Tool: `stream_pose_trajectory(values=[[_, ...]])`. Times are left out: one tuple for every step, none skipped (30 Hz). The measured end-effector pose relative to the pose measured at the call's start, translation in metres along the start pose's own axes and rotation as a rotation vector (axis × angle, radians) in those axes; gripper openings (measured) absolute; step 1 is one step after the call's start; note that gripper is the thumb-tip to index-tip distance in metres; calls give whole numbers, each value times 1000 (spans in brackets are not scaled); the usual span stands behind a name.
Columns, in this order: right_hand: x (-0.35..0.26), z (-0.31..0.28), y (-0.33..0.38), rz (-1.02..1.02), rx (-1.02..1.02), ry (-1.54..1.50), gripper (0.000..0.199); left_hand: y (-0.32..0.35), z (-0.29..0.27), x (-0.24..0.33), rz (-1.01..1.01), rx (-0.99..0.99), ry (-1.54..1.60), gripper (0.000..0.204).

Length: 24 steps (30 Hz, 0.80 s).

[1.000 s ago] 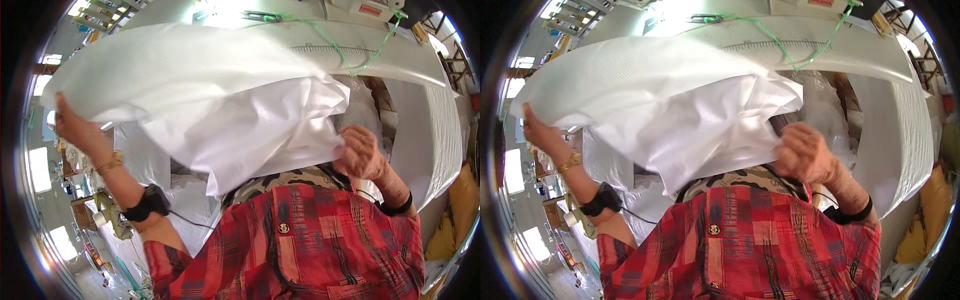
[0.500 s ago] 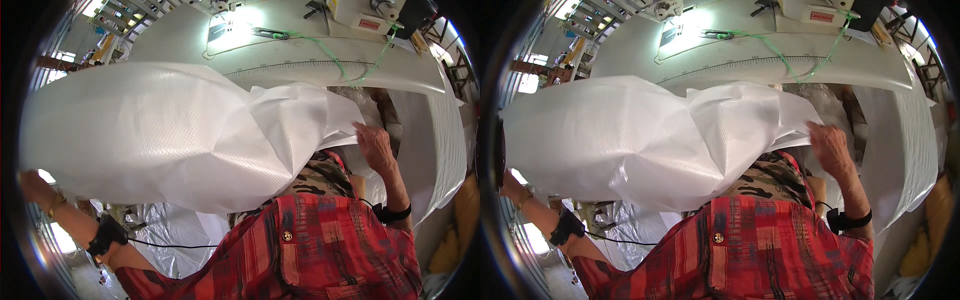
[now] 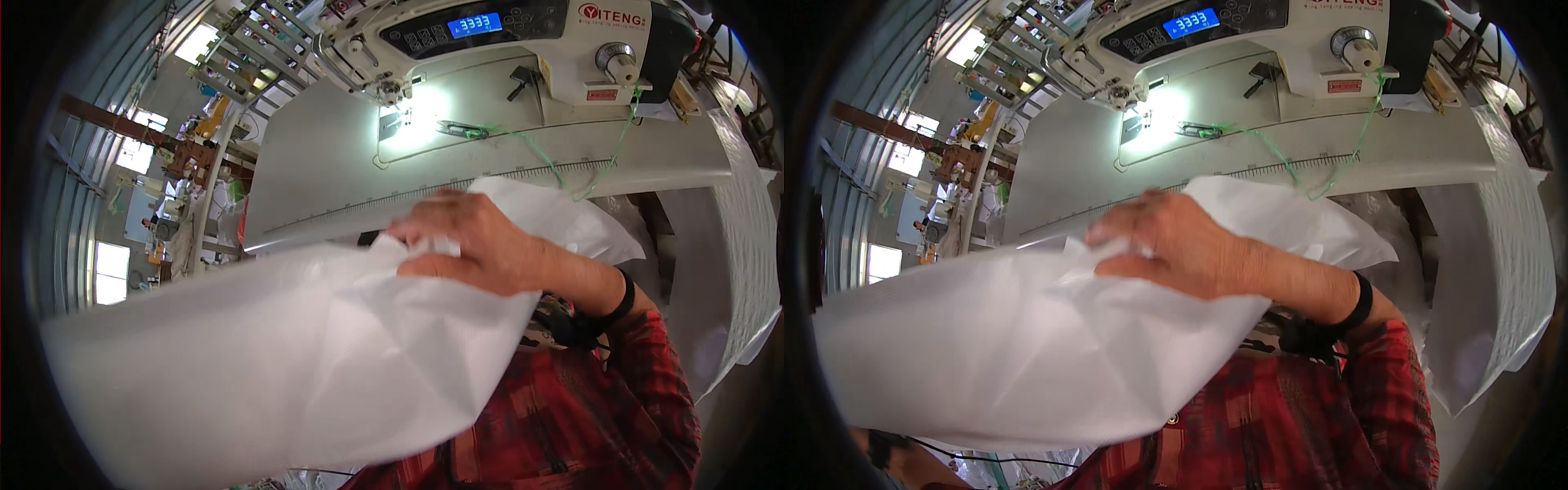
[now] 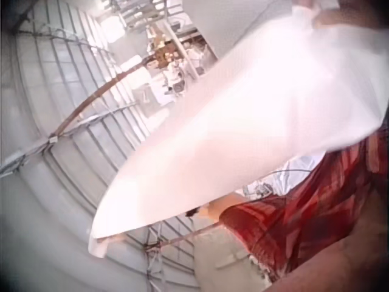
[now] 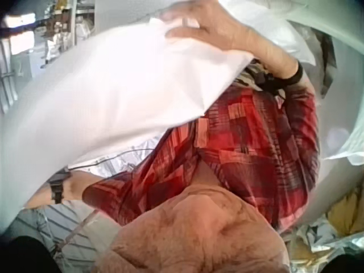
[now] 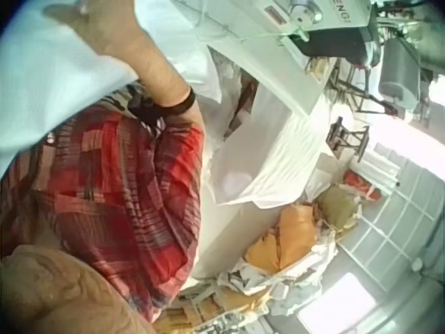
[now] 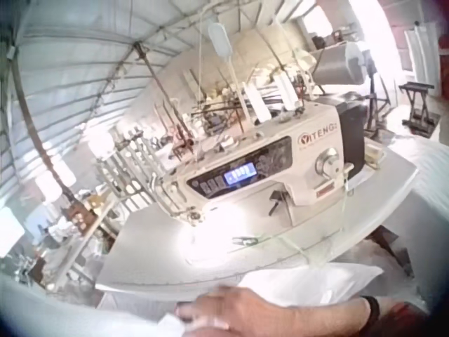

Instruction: Sewing a large piece of white plastic or fabric material using an industrial sewing machine.

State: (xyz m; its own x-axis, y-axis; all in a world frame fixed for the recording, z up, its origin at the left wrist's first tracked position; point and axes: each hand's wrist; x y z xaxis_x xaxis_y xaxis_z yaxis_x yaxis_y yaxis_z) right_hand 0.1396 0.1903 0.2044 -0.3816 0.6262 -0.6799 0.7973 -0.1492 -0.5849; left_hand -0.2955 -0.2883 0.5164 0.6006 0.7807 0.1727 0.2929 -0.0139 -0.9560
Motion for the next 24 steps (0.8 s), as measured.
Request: stream_pose_trajectory(values=[[-10,-3,6,-75,96,-68,27,-11,13,11,24,12,18,26],[-16,-11,14,-199,108,-128,24,-20,27,24,55,25,38,25],[-21,-17,22,-274,128,-210,23,-30,44,39,90,36,65,25],[-24,-21,31,-326,129,-236,21,-37,62,54,124,43,90,25],[-21,-24,41,-354,162,-278,21,-43,82,73,161,53,125,25],[-16,-27,53,-266,97,-369,22,-47,104,92,210,58,166,25],[-10,-30,68,-118,-17,-430,24,-48,128,114,264,65,208,25],[0,-28,83,-76,59,-219,25,-45,151,135,317,66,247,25],[12,-22,98,33,76,40,27,-37,175,157,381,65,280,25],[21,-12,118,106,126,116,28,-24,201,181,459,64,315,26],[28,-3,140,170,170,219,29,-6,222,203,550,72,337,26],[37,4,163,307,121,244,30,21,248,224,698,80,367,26],[47,14,184,407,91,292,32,53,269,242,801,58,419,27],[57,23,203,433,76,294,34,82,288,259,915,56,464,27],[61,32,221,480,39,292,35,131,301,267,651,-168,643,21],[65,38,234,519,24,300,37,163,309,273,599,-330,599,19],[68,44,243,518,17,307,37,193,319,281,530,-375,607,20],[68,46,250,565,27,290,37,217,325,285,459,-430,625,23],[69,44,252,614,27,263,38,229,330,286,451,-426,625,23],[67,41,252,610,36,276,38,238,334,286,498,-485,442,26],[60,35,254,585,38,323,37,242,338,283,537,-559,269,28],[51,28,255,574,37,373,37,243,343,281,535,-557,261,28],[40,20,257,555,6,298,37,241,348,279,480,-545,279,30],[33,12,257,570,12,279,37,242,355,278,404,-561,289,31]])
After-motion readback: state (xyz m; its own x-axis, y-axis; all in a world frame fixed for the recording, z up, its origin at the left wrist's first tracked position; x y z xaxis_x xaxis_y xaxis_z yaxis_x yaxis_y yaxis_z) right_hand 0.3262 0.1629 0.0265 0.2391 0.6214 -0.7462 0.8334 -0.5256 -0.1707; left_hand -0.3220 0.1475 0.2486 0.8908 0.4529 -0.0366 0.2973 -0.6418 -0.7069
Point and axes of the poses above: each hand's wrist, its own y-axis away from the middle knuckle, its own z-axis out of the palm, x = y × z, and after that the axes turned 1 degree about x, right-handed
